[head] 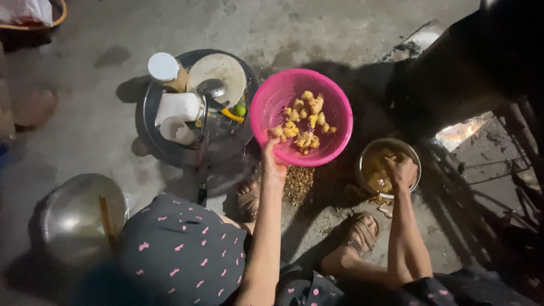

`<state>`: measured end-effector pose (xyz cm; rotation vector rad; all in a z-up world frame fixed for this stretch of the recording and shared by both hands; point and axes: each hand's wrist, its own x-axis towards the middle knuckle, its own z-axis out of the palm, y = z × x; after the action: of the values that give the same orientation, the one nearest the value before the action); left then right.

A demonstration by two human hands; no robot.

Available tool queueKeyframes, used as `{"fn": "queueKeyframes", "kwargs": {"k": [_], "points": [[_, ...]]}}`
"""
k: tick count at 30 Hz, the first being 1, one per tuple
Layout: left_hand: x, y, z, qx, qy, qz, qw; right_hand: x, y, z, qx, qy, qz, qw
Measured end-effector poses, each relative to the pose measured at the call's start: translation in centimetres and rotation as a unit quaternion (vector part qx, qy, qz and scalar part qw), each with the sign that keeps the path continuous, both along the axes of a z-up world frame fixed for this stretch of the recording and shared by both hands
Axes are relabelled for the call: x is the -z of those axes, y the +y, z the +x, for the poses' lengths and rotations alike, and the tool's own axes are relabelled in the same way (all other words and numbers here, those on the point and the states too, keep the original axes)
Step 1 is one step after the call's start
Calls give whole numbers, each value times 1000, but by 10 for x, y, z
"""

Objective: Peeling and cleaning ginger roots using a small scraping tool while sitting on the floor.

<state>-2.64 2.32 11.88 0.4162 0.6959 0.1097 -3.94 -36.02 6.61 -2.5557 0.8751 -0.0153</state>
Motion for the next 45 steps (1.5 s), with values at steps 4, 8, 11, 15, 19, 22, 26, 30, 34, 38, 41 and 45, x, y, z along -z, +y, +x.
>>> {"fn": "queueKeyframes", "kwargs": {"k": [4,8,11,15,19,22,26,30,34,38,41,45], "points": [[-2,-10,3,10,-5,-5,1000,17,-17,8,3,-7,2,1000],[42,-13,10,17,4,-2,1000,-11,-4,-2,83,-82,-17,993],[13,-10,6,6,14,6,1000,64,-90,35,-26,-230,-1,973],[17,-3,-3,37,-72,-19,997,-122,42,29,-32,-309,147,939],[38,-14,6,32,-25,25,999,-173,98,45,-152,-287,224,919],[56,-21,9,18,12,5,1000,-211,145,36,-265,-224,218,912],[-7,-12,-3,24,1,-41,999,-224,162,31,-278,-284,217,891],[-19,3,-9,35,-32,7,999,-146,113,45,-217,-301,178,911],[-44,4,-10,35,-7,26,999,-116,137,43,-71,-56,555,827],[-58,-2,-6,63,5,52,997,-65,154,32,75,-64,671,735],[-61,5,4,89,-35,100,990,-138,178,17,129,-94,620,768],[-76,29,15,117,-62,123,984,-154,167,25,146,-125,618,762]]}}
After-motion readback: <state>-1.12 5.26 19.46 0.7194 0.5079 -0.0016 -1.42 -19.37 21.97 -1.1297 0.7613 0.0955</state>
